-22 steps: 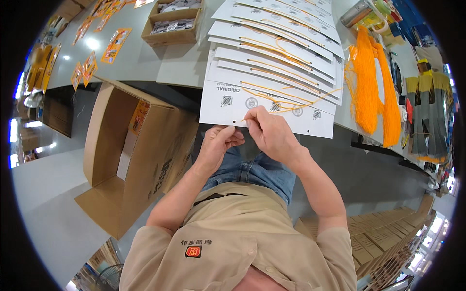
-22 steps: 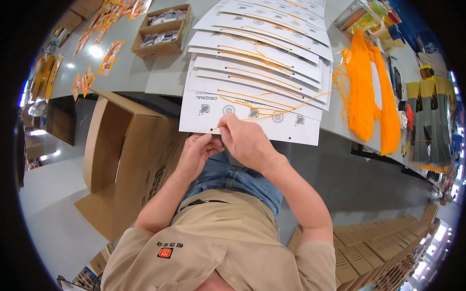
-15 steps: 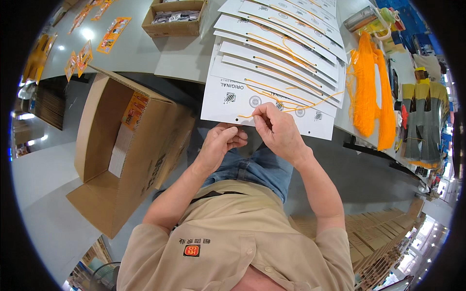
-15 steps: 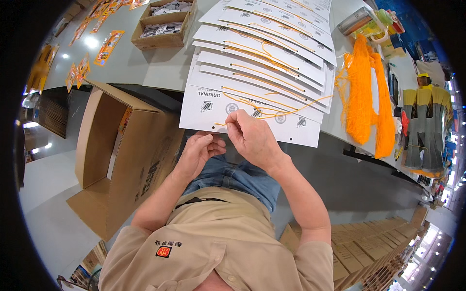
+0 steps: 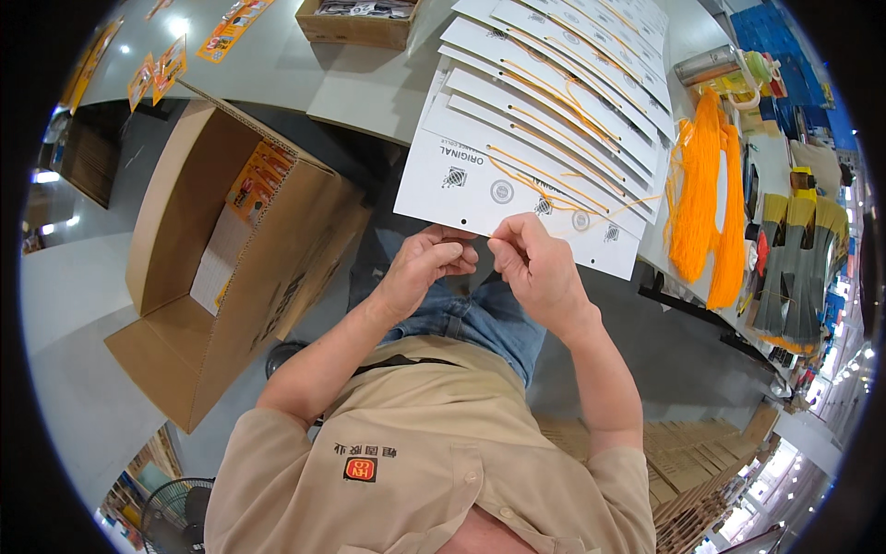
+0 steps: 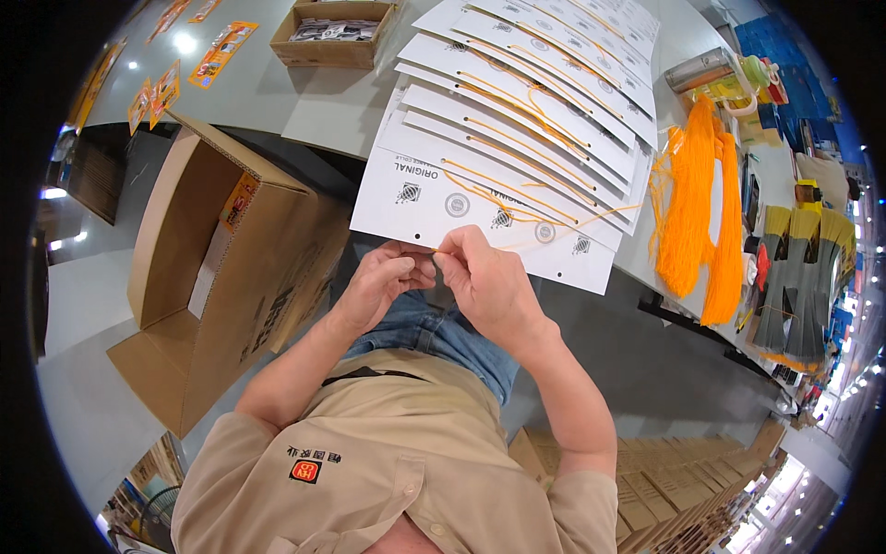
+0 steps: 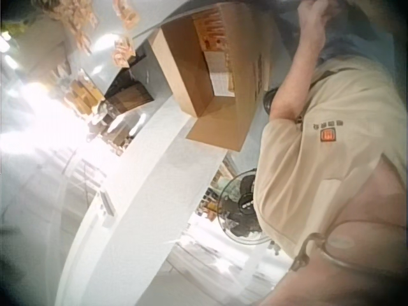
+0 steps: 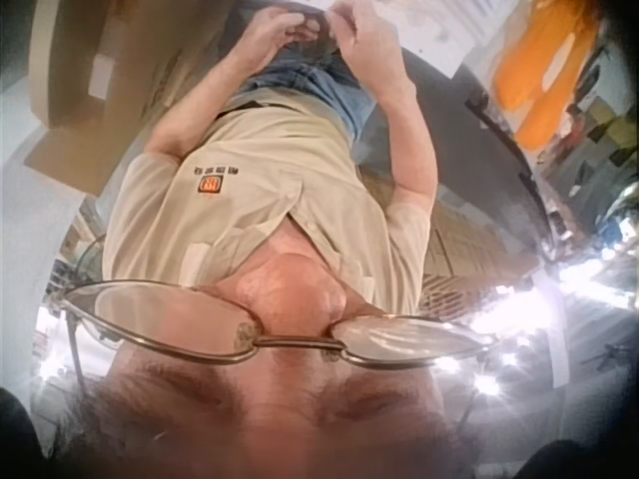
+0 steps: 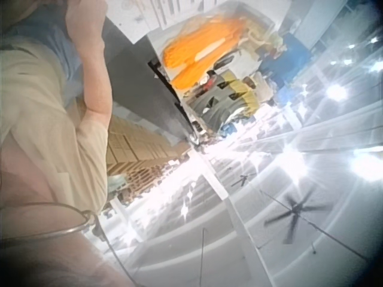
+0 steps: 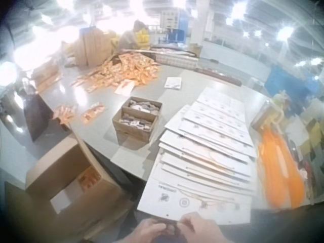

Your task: The person repeatedly picks up white carded packages with pre-attached orange cables, threads the cable through two holes on the card, and places the finished card on a stack. The process is repeated for multiple identical units.

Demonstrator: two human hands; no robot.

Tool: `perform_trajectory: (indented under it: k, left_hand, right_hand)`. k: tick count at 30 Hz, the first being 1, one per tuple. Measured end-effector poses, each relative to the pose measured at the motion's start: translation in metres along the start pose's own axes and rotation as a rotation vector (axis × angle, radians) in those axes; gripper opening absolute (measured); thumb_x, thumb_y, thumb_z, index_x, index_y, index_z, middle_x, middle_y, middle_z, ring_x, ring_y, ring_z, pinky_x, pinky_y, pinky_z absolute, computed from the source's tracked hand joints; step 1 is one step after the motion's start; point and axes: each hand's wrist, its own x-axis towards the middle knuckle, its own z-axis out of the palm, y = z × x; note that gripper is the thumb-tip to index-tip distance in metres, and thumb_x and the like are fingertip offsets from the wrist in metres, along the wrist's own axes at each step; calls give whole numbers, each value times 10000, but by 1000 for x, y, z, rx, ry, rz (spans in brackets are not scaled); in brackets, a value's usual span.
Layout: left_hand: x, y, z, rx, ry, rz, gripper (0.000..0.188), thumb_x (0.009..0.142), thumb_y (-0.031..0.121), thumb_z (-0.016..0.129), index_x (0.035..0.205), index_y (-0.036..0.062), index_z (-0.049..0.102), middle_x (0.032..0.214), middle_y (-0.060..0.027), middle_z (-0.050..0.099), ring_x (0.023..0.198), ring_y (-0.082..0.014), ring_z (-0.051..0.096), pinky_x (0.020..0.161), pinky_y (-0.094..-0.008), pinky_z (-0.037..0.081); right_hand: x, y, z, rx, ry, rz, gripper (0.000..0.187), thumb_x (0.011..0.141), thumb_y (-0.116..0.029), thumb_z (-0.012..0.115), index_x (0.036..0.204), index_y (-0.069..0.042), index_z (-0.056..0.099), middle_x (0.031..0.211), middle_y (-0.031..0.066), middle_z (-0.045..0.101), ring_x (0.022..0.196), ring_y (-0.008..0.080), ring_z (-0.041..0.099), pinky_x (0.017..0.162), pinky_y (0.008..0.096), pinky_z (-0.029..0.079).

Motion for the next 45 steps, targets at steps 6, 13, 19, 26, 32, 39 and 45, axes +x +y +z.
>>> perform_trajectory:
  k: [6,13,19,26,32,39,45]
  left_hand:
    - [-2,-3,-3,18,13,27,365,972,185,560,1276,-13,596,1048,-70,671,952,-134,641,919,-315,526]
    - [-1,-2,-2,-45,70,137,290,1001,79,528,1272,1,596,1122,-97,675,978,-142,650,913,-318,539]
    - [7,-7,13,66,241,245,202,1016,25,536,1179,-42,636,1026,-103,710,908,-136,679,832,-290,566]
    - [-13,-30,-47,513,497,306,208,1009,93,556,1099,-35,694,932,-104,738,850,-158,717,784,-265,562]
    - [-80,-31,-142,-46,903,-90,152,893,219,575,813,91,578,615,5,485,508,-122,454,590,-319,514]
    - [-6,-49,-29,547,161,-170,227,950,174,559,963,-19,678,680,-41,609,582,-123,566,581,-281,503]
    - [38,-55,76,487,-232,-187,238,969,192,664,1026,-38,693,840,-69,705,738,-122,665,716,-264,558]
  right_hand:
    - [12,-6,6,-23,23,-19,95,1004,-74,532,1080,-17,536,707,176,616,611,361,603,569,426,464]
    - [24,-4,14,-84,24,-62,97,1001,-78,523,1079,-21,529,724,178,636,634,368,629,582,439,480]
    - [36,-8,25,-271,-25,-89,109,978,-94,555,1056,-28,517,791,213,673,709,404,661,615,480,508]
    - [3,-3,5,-341,-37,-81,164,960,-116,583,1081,-24,522,834,216,685,742,412,659,656,500,512]
    - [-76,4,-48,-364,-365,335,116,929,-103,633,1013,-24,630,897,156,709,848,371,677,725,431,534]
    - [-68,35,-71,-164,320,210,84,916,-39,680,983,11,673,873,88,672,715,157,606,661,287,492]
    - [-56,55,-83,-85,424,267,128,934,-78,658,1012,21,679,892,103,686,683,156,584,657,295,491]
